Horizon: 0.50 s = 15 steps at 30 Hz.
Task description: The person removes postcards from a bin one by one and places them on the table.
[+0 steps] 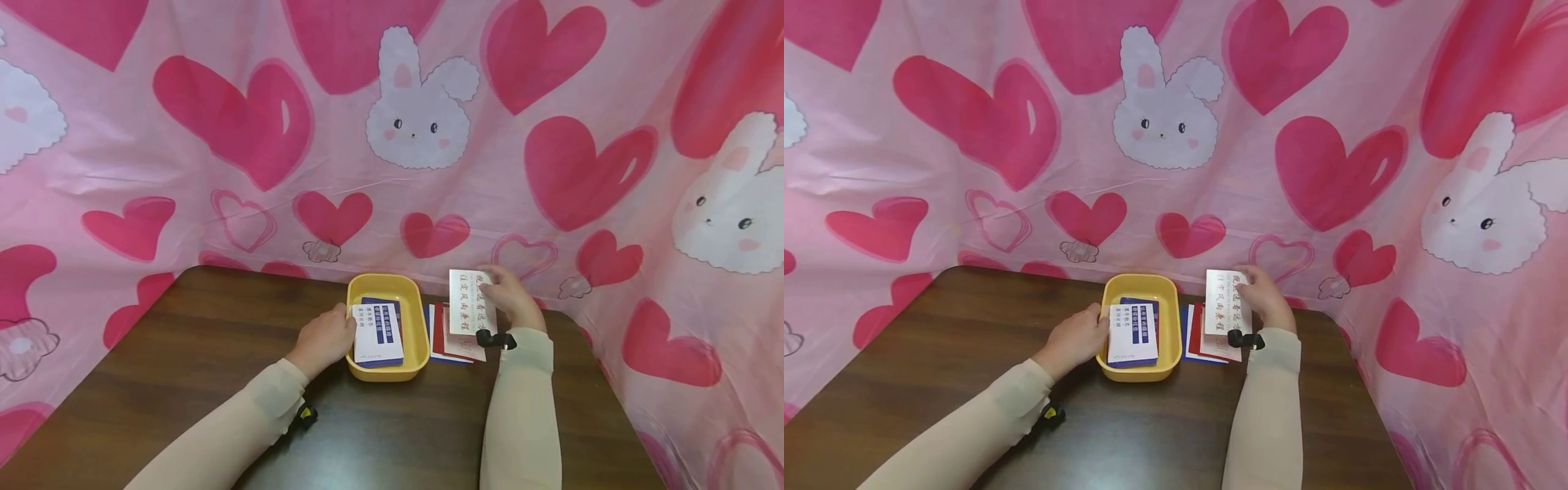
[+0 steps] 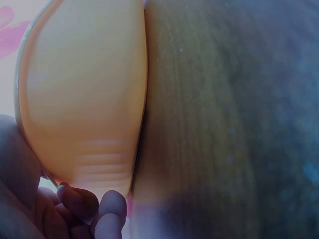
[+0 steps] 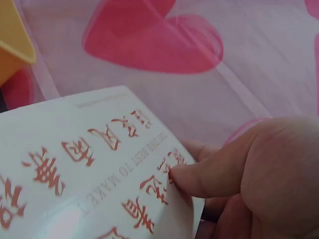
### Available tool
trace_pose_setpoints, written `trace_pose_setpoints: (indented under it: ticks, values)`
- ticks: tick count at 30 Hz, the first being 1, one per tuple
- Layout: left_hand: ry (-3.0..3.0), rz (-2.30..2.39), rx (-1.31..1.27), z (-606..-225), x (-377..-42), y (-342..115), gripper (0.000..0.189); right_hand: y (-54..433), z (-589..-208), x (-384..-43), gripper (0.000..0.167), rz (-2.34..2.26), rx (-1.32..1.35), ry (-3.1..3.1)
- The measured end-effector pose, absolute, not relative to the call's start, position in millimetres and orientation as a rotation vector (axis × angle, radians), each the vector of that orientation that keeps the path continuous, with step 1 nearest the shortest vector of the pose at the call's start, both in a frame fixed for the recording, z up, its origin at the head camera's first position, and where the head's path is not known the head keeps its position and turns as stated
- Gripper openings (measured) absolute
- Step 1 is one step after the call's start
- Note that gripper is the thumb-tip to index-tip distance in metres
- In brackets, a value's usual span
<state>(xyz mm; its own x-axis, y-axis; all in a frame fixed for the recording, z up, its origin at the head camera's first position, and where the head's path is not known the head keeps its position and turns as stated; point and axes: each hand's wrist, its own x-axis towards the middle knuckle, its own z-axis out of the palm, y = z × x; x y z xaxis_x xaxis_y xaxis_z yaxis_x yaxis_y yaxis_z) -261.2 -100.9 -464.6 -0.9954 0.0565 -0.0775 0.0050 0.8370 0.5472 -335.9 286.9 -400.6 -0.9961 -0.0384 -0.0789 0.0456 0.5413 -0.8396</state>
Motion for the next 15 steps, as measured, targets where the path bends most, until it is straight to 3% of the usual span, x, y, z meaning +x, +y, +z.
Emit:
trace_pose_setpoints:
  ticks: [15]
  values:
    - [2.912,0.885,0.041,-464.9,-260.7,-100.8,0.045,304.3,-439.4,-347.9,0.050,-1.213,0.288,2.631]
